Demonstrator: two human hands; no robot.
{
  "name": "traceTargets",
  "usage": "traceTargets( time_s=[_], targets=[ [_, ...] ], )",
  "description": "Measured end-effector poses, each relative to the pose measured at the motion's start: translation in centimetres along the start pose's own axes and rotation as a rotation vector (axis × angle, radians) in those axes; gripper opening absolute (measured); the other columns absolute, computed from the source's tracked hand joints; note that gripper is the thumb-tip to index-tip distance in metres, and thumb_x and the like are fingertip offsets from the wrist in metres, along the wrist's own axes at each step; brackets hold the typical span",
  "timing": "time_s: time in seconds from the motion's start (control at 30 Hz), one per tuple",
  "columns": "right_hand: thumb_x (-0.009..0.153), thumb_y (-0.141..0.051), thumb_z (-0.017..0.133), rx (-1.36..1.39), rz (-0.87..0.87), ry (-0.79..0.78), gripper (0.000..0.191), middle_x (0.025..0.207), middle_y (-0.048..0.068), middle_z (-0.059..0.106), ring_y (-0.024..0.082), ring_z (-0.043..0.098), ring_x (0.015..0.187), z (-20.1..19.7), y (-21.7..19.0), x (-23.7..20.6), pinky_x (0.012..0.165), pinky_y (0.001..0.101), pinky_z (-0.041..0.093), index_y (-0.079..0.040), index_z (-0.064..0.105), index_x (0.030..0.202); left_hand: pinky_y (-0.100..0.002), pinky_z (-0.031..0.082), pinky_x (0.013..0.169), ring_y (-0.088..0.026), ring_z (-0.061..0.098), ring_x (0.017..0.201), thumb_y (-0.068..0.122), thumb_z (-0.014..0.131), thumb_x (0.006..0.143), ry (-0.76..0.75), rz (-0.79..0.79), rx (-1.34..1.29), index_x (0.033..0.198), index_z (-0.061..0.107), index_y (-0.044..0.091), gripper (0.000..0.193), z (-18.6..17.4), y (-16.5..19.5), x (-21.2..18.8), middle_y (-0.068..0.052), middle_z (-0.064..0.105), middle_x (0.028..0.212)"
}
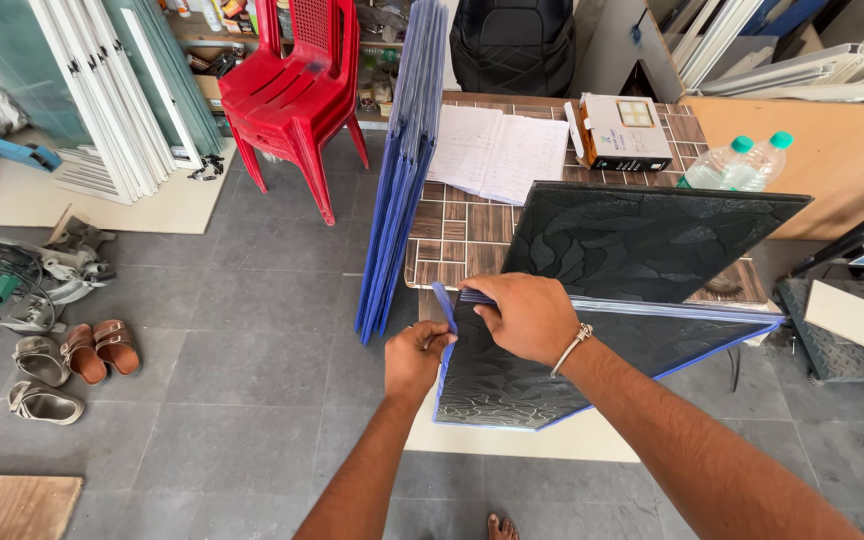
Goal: The person applies a blue protective edge tape to the perimeter of a large patterned glass panel. They measure and align the tape along each edge, use a utility knife to cut the tape to length, and press it down to secure it. The task is performed on a workbench in a workshop setting.
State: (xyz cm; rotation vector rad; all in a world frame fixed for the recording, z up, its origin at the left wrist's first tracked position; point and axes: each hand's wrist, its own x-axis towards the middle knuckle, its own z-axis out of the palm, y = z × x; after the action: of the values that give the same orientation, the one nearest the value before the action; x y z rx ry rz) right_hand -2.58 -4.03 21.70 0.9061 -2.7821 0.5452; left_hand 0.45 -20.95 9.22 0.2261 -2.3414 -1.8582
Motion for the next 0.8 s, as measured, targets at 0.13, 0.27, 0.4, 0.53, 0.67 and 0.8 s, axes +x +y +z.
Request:
traceTargets(
  time_s=[0.13, 0.27, 0.4, 0.53, 0.67, 0.8],
  targets=[
    [0.083, -0.016, 0.071, -0.012, 0.005, -0.006, 0.033, 0.102, 0.003, 0.077, 0.026, 0.072, 0.091, 0.4, 0.1, -0.1, 0.072, 0.0395, 0.057, -0.017, 0.072, 0.117, -0.027, 0.059, 0.062, -0.011, 0.073, 0.071, 0.009, 0.082, 0.082, -0.026, -0.001, 0.005, 0.096, 0.078, 0.002, 0.016, -0.3, -0.6, 0.6, -0.008, 0.079, 0.084],
    [0.083, -0.015, 0.071, -0.01, -0.013, 0.017, 0.033, 0.101, 0.003, 0.077, 0.027, 0.073, 0.091, 0.5, 0.2, 0.0, 0.073, 0.0395, 0.057, -0.016, 0.072, 0.116, -0.025, 0.059, 0.067, -0.009, 0.075, 0.075, 0.008, 0.084, 0.079, -0.016, 0.13, 0.004, 0.094, 0.078, 0.002, 0.017, -0.5, -0.4, 1.1, -0.007, 0.079, 0.085],
    [0.084, -0.016, 0.071, -0.006, 0.016, -0.006, 0.032, 0.099, 0.003, 0.077, 0.026, 0.073, 0.09, 0.5, 0.2, 0.1, 0.073, 0.0394, 0.057, -0.017, 0.072, 0.116, -0.025, 0.056, 0.064, -0.009, 0.072, 0.07, 0.009, 0.085, 0.079, -0.032, 0.105, 0.035, 0.092, 0.079, 0.003, 0.016, -0.8, 0.4, 1.5, -0.006, 0.079, 0.082],
    [0.083, -0.015, 0.071, -0.017, 0.02, 0.0, 0.031, 0.1, 0.003, 0.077, 0.025, 0.073, 0.091, 0.5, 0.3, 0.1, 0.073, 0.0394, 0.057, -0.017, 0.072, 0.114, -0.024, 0.055, 0.062, -0.007, 0.072, 0.068, 0.01, 0.086, 0.079, -0.034, 0.112, 0.038, 0.092, 0.08, 0.004, 0.016, -1.1, 1.3, 1.6, -0.005, 0.079, 0.08],
    [0.083, -0.015, 0.071, -0.019, 0.004, 0.026, 0.031, 0.101, 0.003, 0.077, 0.026, 0.073, 0.092, 0.7, 0.3, 0.2, 0.073, 0.0393, 0.057, -0.016, 0.072, 0.114, -0.025, 0.054, 0.06, -0.008, 0.07, 0.065, 0.011, 0.086, 0.079, -0.02, 0.108, 0.029, 0.092, 0.08, 0.004, 0.016, -1.2, 2.0, 1.6, -0.005, 0.079, 0.079],
    [0.084, -0.015, 0.07, -0.017, 0.042, 0.003, 0.029, 0.101, 0.003, 0.077, 0.026, 0.073, 0.092, 0.7, 0.2, 0.3, 0.073, 0.04, 0.057, -0.017, 0.073, 0.113, -0.025, 0.055, 0.059, -0.008, 0.07, 0.064, 0.012, 0.085, 0.08, 0.007, 0.143, 0.053, 0.093, 0.081, 0.005, 0.016, -1.2, 2.7, 1.5, -0.005, 0.079, 0.079]
  ],
)
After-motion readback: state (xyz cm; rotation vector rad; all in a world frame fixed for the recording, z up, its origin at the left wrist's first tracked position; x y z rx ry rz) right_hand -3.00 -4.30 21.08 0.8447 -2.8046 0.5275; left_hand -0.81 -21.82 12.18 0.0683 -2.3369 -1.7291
